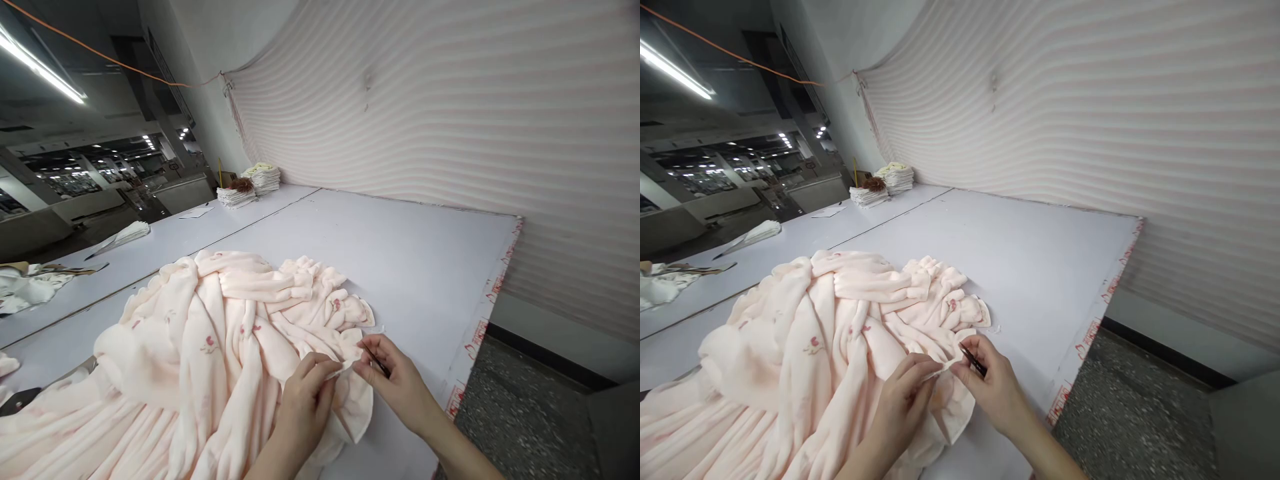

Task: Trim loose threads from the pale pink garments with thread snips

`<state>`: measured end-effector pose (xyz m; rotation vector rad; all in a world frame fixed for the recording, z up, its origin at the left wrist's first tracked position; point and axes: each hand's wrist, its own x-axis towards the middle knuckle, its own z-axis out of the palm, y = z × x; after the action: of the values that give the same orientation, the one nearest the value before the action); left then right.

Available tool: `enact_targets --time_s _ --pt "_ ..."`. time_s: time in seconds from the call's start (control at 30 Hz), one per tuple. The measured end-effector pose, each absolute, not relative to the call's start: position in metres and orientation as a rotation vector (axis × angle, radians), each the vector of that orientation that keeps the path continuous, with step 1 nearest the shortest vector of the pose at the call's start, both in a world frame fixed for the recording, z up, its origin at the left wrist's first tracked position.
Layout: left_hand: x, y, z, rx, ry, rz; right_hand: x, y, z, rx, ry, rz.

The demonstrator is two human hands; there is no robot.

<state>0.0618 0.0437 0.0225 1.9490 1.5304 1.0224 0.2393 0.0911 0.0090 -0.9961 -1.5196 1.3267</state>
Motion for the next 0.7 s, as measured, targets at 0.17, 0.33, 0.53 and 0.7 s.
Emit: enact_targets --time_s 0.17,0.33,0.53,0.7 --pt "0.062 0.037 0.019 2.390 1.683 1.033 0.254 0.086 0.023 -1.063 -1.796 1.273" --pt "0.063 0.037 0.022 2.601 1.673 1.015 0.251 0.083 0.030 -1.090 -1.915 1.214" --pt "0.063 0.035 0.024 2.640 1.602 1.090 0.250 0.085 0.032 -1.070 -1.945 1.208" --pt "0.068 0.037 0.024 1.975 1.632 1.258 0.245 0.079 0.018 -1.082 -1.762 1.261"
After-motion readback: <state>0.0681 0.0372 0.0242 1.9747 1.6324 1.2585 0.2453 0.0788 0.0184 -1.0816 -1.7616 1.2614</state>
